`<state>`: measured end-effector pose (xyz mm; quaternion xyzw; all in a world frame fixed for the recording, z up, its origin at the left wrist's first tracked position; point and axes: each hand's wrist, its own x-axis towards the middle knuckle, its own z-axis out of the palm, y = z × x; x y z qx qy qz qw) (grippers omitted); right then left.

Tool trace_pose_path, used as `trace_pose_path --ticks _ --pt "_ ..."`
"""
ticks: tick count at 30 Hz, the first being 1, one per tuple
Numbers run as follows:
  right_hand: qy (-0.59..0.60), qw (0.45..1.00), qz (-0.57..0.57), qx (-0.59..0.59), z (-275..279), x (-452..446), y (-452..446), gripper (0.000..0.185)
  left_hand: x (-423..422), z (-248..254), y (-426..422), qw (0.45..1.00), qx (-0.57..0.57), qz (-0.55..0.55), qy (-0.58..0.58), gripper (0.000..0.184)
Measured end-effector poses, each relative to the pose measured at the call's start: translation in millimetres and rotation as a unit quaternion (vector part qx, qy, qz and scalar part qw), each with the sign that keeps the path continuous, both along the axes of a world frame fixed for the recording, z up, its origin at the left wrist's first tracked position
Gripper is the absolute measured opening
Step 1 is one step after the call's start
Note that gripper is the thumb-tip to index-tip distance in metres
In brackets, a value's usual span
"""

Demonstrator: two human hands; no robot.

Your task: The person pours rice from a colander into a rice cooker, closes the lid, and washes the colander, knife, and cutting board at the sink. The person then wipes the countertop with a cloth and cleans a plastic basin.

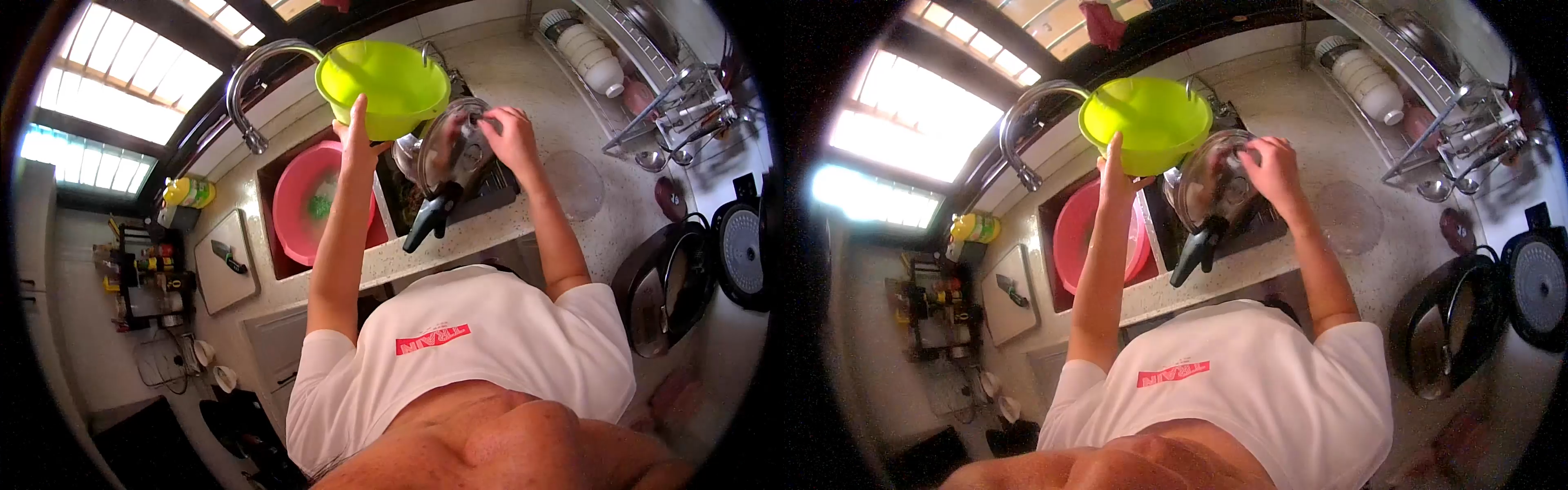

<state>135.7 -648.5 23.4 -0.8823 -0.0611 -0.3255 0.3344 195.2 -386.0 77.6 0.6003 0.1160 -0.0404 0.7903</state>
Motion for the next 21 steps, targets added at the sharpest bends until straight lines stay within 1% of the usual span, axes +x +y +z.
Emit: trace_pose_path --ticks 1,2,3,4,5,6,8,9,10,11,12,14,15,16,17,18,20,21 --pt "0.028 1.000 0.001 0.005 -6 -6 -6 0.021 -2 6 -1 1.000 0.008 0.003 0.014 0.086" --pt "0.029 1.000 0.004 0.002 -14 -10 -11 0.021 -3 9 -1 0.999 0.016 0.006 0.028 0.089" --pt "0.065 0.998 -0.016 -0.016 -25 -13 -16 0.021 -1 10 2 0.999 0.023 0.006 0.047 0.094" --pt "0.099 0.994 -0.037 -0.032 -38 -15 -22 0.022 -1 10 2 0.999 0.021 0.009 0.046 0.094" --pt "0.106 0.990 -0.043 -0.078 -52 -15 -28 0.024 -1 9 2 0.998 0.039 0.022 0.047 0.087" --pt "0.103 0.991 -0.041 -0.078 -56 -17 -30 0.024 -1 10 3 0.997 0.059 0.034 0.047 0.080" --pt "0.217 0.973 -0.058 -0.058 -66 -22 -32 0.025 -1 11 6 0.997 0.052 0.025 0.053 0.077" --pt "0.212 0.974 -0.057 -0.056 -64 -24 -30 0.025 -1 11 9 0.997 0.045 0.016 0.063 0.074" --pt "0.265 0.959 -0.061 -0.082 -60 -27 -29 0.027 2 10 13 0.997 0.046 0.017 0.058 0.074" --pt "0.318 0.940 -0.064 -0.109 -58 -28 -27 0.029 6 7 19 0.997 0.024 -0.024 0.064 0.086" --pt "0.314 0.941 -0.063 -0.107 -57 -27 -26 0.029 11 7 24 0.995 0.002 -0.066 0.070 0.098" --pt "0.312 0.938 -0.058 -0.142 -59 -24 -25 0.026 24 7 31 0.995 0.014 -0.067 0.075 0.097" --pt "0.309 0.939 -0.057 -0.140 -60 -25 -25 0.026 28 15 31 0.992 0.006 -0.082 0.091 0.093" --pt "0.289 0.949 -0.061 -0.113 -63 -26 -24 0.024 28 21 31 0.989 -0.003 -0.098 0.108 0.089" --pt "0.268 0.957 -0.067 -0.086 -66 -26 -25 0.022 28 26 32 0.989 0.016 -0.099 0.110 0.076" --pt "0.266 0.958 -0.067 -0.085 -71 -26 -27 0.022 33 26 35 0.989 0.017 -0.099 0.108 0.076" --pt "0.217 0.972 -0.063 -0.069 -80 -24 -30 0.021 52 26 46 0.973 -0.037 -0.164 0.157 0.065" --pt "0.216 0.972 -0.065 -0.068 -82 -25 -30 0.021 54 35 48 0.971 -0.024 -0.171 0.168 0.062"
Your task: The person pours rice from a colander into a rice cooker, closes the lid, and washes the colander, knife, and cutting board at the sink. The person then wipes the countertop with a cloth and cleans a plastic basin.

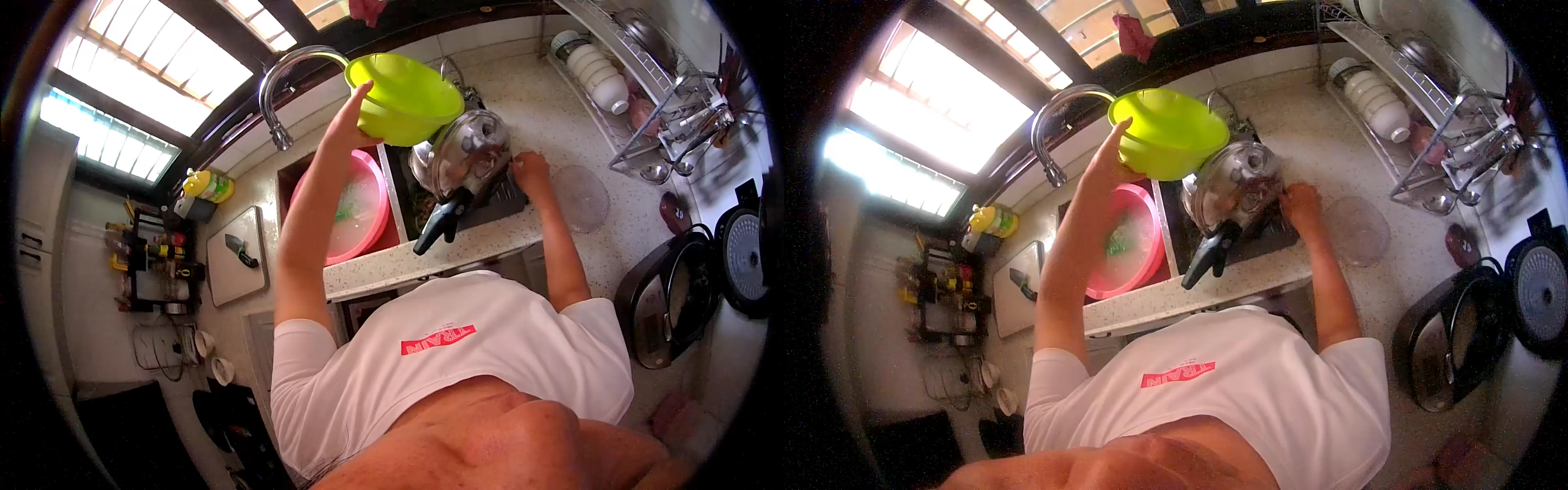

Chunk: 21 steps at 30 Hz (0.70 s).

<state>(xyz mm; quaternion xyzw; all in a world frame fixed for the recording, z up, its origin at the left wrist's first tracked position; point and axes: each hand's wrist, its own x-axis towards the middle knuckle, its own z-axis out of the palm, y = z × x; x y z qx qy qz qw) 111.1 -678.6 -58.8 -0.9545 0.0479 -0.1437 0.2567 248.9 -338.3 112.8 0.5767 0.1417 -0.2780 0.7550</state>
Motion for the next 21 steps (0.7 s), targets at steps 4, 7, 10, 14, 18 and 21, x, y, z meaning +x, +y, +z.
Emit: trace_pose_path --ticks 4,7,10,14,18,21 --pt "-0.037 0.999 -0.002 0.013 0 -6 -1 0.020 6 26 5 1.000 0.020 -0.002 0.006 0.058" --pt "-0.066 0.998 0.000 0.024 -4 -8 -3 0.019 21 34 10 0.995 0.100 -0.008 0.009 0.064" --pt "-0.073 0.997 -0.011 0.024 -1 -12 -4 0.019 45 22 20 0.990 0.138 -0.008 0.020 0.072" --pt "-0.046 0.998 -0.011 0.029 -10 -14 -11 0.021 38 33 10 0.985 0.172 -0.025 0.013 0.086" --pt "0.027 0.997 -0.046 0.051 -7 -17 -10 0.019 41 31 9 0.980 0.195 -0.030 0.008 0.090" --pt "0.009 0.998 -0.042 0.043 -15 -15 -13 0.020 41 38 13 0.983 0.179 -0.025 0.027 0.096"
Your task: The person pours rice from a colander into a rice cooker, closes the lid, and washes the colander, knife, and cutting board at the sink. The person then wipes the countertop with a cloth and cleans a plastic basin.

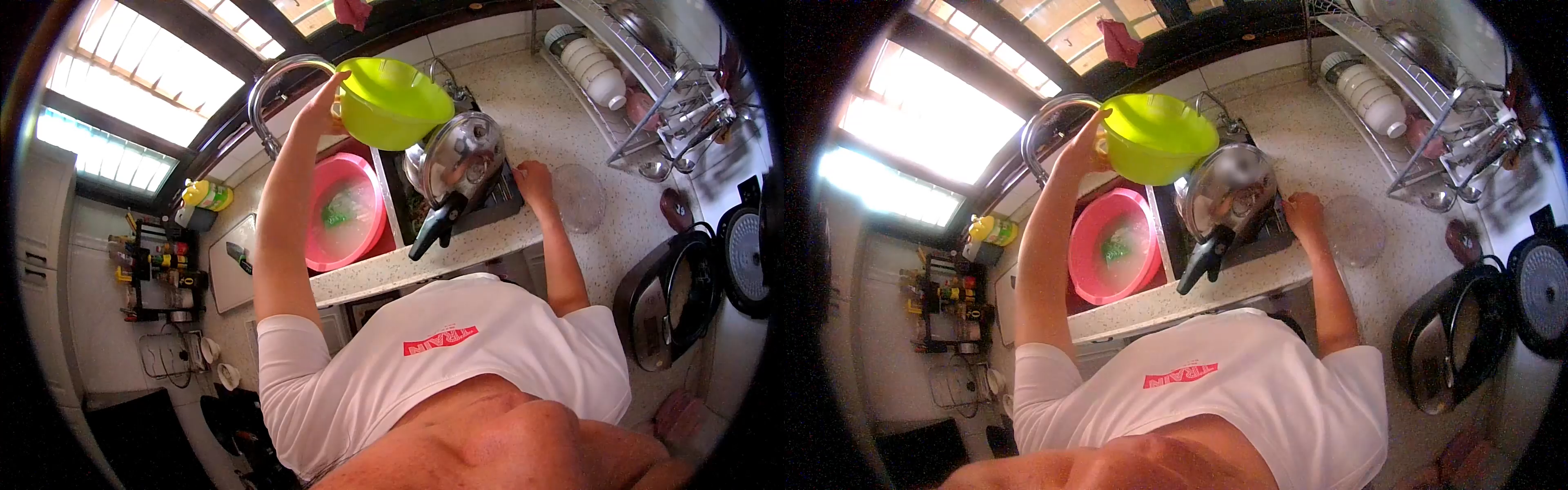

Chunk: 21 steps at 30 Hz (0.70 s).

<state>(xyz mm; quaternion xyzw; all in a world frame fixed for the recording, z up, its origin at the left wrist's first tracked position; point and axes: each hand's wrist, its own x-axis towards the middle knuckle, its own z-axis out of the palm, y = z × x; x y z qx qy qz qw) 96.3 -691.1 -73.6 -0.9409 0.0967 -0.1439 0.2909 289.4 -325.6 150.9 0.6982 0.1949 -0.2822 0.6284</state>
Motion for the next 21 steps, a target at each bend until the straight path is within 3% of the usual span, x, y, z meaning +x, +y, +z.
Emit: trace_pose_path --ticks 2,6,8,10,12,14,16,21 --pt "-0.008 1.000 -0.001 -0.006 -3 2 -1 0.020 3 3 6 0.998 -0.005 -0.059 0.009 0.100" --pt "0.019 0.999 0.021 0.030 0 2 1 0.019 7 3 11 0.999 -0.001 -0.032 0.026 0.103" --pt "0.005 0.999 0.028 -0.032 -12 6 1 0.017 6 7 16 0.997 -0.009 -0.072 0.027 0.104" --pt "-0.001 1.000 0.024 -0.016 -9 4 4 0.017 -2 3 14 0.994 0.025 -0.078 -0.076 0.105" --pt "-0.008 1.000 0.020 -0.001 -11 5 5 0.016 11 1 20 0.998 -0.012 -0.049 0.040 0.082" --pt "-0.065 0.997 0.036 -0.003 -17 7 4 0.020 16 -3 27 0.997 -0.010 -0.068 0.039 0.080" --pt "-0.061 0.997 0.039 0.002 -15 7 5 0.019 0 4 9 0.999 -0.041 -0.015 0.020 0.077" --pt "-0.036 0.998 0.042 0.018 -11 8 6 0.019 -19 -9 -14 0.992 -0.101 -0.050 -0.065 0.070"
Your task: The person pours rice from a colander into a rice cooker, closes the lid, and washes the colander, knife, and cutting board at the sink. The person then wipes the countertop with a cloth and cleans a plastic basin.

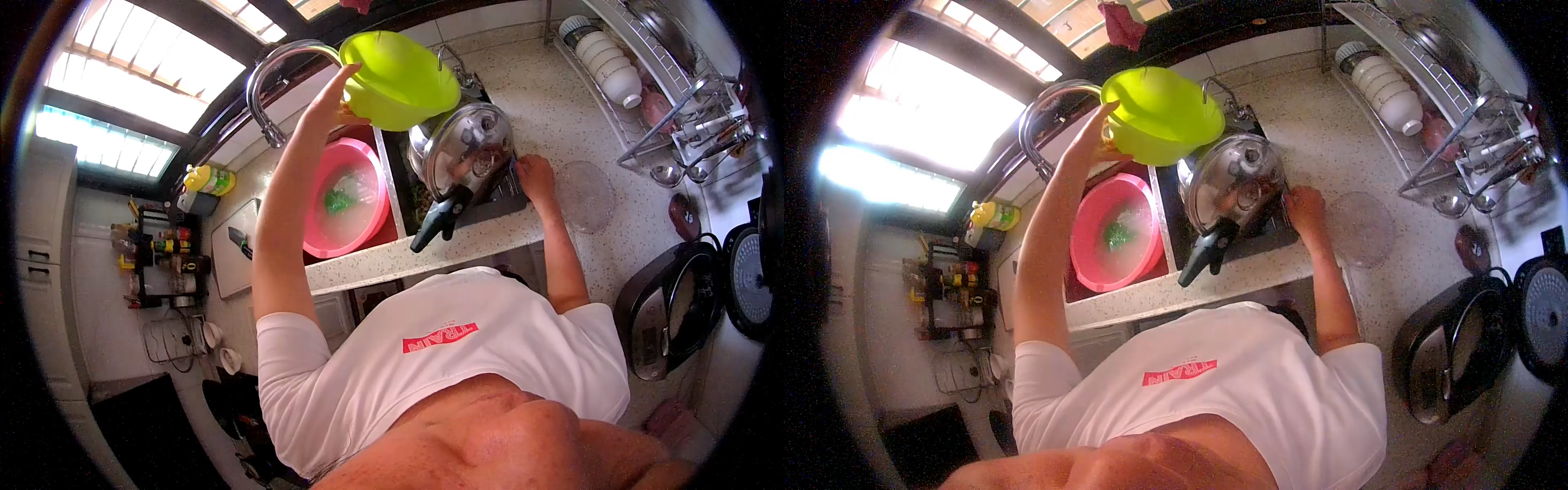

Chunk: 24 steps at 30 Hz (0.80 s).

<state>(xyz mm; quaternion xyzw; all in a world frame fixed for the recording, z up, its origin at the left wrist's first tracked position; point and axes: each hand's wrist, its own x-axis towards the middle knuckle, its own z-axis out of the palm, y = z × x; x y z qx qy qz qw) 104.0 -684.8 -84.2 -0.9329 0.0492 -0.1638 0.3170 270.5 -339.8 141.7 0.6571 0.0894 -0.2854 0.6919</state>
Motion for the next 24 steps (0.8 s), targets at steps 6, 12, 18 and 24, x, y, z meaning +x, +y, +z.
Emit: trace_pose_path --ticks 6,12,18,24 --pt "-0.080 0.996 -0.017 0.023 -4 5 -1 0.017 -38 -36 -36 0.968 0.081 0.139 -0.193 0.092" --pt "-0.087 0.993 -0.028 0.075 40 27 -3 0.015 -51 -79 -48 0.943 -0.050 0.234 -0.233 0.087" --pt "-0.141 0.987 -0.014 0.078 61 45 15 0.015 -68 -93 -76 0.923 -0.136 0.282 -0.225 0.102" --pt "-0.127 0.990 -0.011 0.068 64 37 25 0.013 -74 -97 -76 0.927 -0.106 0.268 -0.241 0.101"
